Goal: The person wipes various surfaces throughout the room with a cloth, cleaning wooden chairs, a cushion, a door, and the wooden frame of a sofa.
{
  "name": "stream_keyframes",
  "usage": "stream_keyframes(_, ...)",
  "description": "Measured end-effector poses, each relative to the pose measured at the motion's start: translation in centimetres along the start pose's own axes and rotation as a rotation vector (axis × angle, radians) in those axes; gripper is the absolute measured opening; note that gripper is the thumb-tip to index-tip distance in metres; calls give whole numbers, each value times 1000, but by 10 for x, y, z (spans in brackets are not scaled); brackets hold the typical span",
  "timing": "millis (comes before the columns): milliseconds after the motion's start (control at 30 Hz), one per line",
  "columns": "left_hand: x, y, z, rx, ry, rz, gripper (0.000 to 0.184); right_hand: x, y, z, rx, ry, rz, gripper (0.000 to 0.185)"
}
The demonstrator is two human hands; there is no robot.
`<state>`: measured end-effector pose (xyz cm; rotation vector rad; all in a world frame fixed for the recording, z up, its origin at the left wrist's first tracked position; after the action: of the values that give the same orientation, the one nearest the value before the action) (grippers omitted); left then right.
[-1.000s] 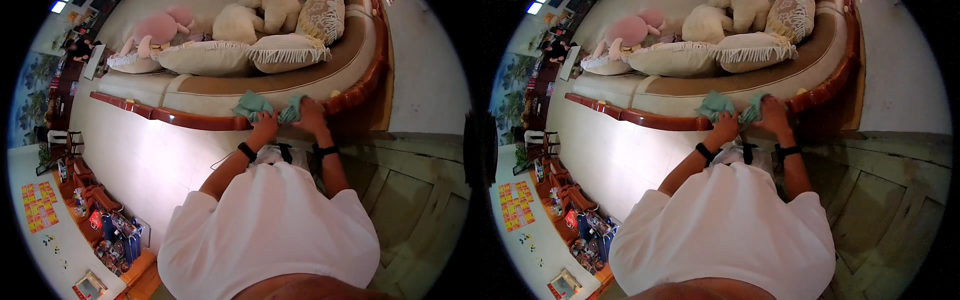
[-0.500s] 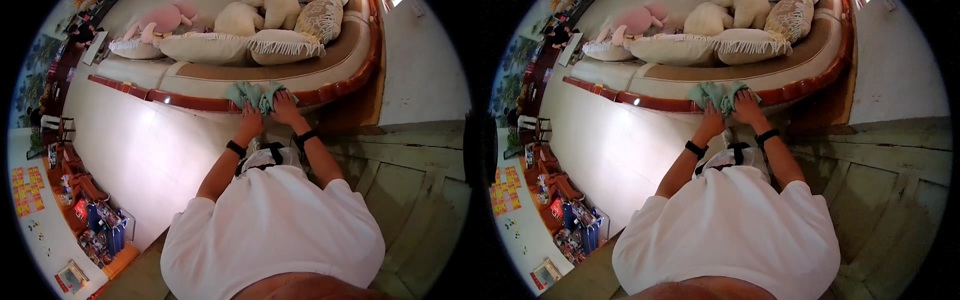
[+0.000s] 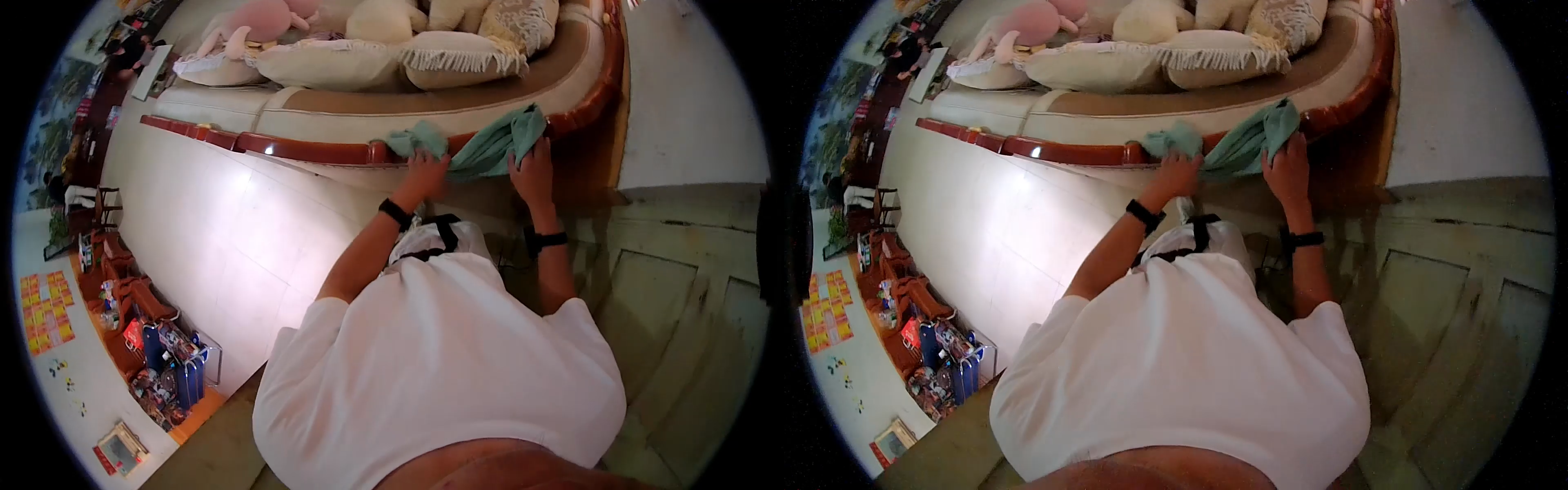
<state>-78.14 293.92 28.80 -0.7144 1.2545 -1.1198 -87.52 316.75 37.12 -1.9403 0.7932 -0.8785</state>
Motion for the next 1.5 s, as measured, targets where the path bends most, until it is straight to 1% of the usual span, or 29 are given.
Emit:
stream_keyframes(67, -11, 6, -19, 3, 287, -76, 72, -11, -2, -3, -49, 133, 55, 49)
stream_keyframes(100, -16, 3, -25, 9, 301, -71, 72, -14, -3, -7, -46, 144, 65, 49)
stream_keyframes(167, -27, -10, -33, 52, 304, -87, 68, -22, 2, -16, 124, 313, -175, 55)
stream_keyframes(200, -29, -8, -34, 58, 311, -83, 68, -23, 10, -19, 126, 322, -170, 55)
stream_keyframes(267, -28, -6, -33, 44, 296, -65, 64, -15, 36, -14, 124, 216, 27, 62)
stream_keyframes(400, -30, 18, -13, 68, 261, -138, 65, 8, 73, 14, 111, 199, 145, 64)
stream_keyframes(467, -27, 25, -10, 103, 257, -260, 64, 15, 96, 36, 199, 44, 180, 60)
stream_keyframes(500, -28, 24, -11, 106, 265, -254, 64, 6, 112, 45, 203, 50, 187, 60)
stream_keyframes(567, -31, 15, -14, 167, 248, -186, 68, -7, 137, 53, 55, -184, 315, 51)
stream_keyframes(600, -34, 7, -16, 164, 247, -184, 68, -9, 124, 48, 56, -187, 317, 51)
stream_keyframes(667, -44, -12, -17, 113, 359, 24, 76, -19, 72, 22, 186, 124, 89, 41)
stream_keyframes(733, -52, -17, -24, 62, 384, 49, 80, -41, 41, 1, 136, 24, 347, 39)
stream_keyframes(800, -63, -21, -36, 8, 410, 73, 83, -66, 16, -18, 91, 129, 399, 40)
stream_keyframes(833, -70, -22, -43, 5, 410, 43, 92, -71, 5, -28, 91, 123, 401, 40)
stream_keyframes(867, -75, -23, -50, 3, 410, 16, 102, -78, -7, -37, 25, 222, 378, 38)
stream_keyframes(900, -79, -22, -57, -1, 405, 23, 102, -87, -16, -42, -37, 318, 355, 36)
stream_keyframes(933, -85, -23, -63, -57, 488, 23, 101, -107, -12, -45, -31, 305, 360, 36)
stream_keyframes(967, -91, -23, -68, -117, 567, 23, 99, -133, -3, -48, 117, 502, -30, 34)
stream_keyframes(1000, -96, -21, -75, -130, 556, 36, 99, -151, 5, -52, 269, 686, -421, 33)
stream_keyframes(1033, -102, -15, -84, -103, 559, 47, 99, -137, -6, -61, 387, 645, -374, 39)
stream_keyframes(1067, -108, -12, -95, -86, 563, 60, 99, -114, -16, -60, 348, 349, -116, 47)
stream_keyframes(1100, -112, -6, -101, -126, 550, 76, 99, -98, -20, -59, 294, 40, 138, 55)
stream_keyframes(1133, -117, 5, -99, -151, 529, 5, 100, -106, 2, -51, 354, 15, 274, 73)
stream_keyframes(1167, -123, 11, -94, -171, 505, -69, 101, -104, 11, -46, 365, 60, 330, 81)
stream_keyframes(1233, -133, -1, -80, -88, 482, -309, 108, -99, 15, -55, 239, 32, 241, 77)
stream_keyframes(1300, -136, 27, -88, -213, 427, -275, 117, -88, 11, -65, 101, 111, 125, 66)
stream_keyframes(1367, -142, 8, -83, -62, 408, -270, 96, -88, 26, -63, -42, 111, 209, 57)
stream_keyframes(1433, -142, 37, -95, -186, 370, -205, 91, -108, 46, -55, -81, 168, 203, 51)
stream_keyframes(1500, -142, 16, -85, -221, 354, -216, 87, -94, 34, -64, -82, 121, 226, 51)
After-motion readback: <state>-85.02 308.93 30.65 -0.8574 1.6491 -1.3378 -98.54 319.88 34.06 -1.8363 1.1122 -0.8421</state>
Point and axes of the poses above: each hand's wrist, its own z-axis away from the middle knuckle, its own y-axis out of the palm, x = y × z, the point moved 3 cm from there along -z, towards the middle knuckle, and after that the axes turned 10 degrees about y, right-handed, at the moved point
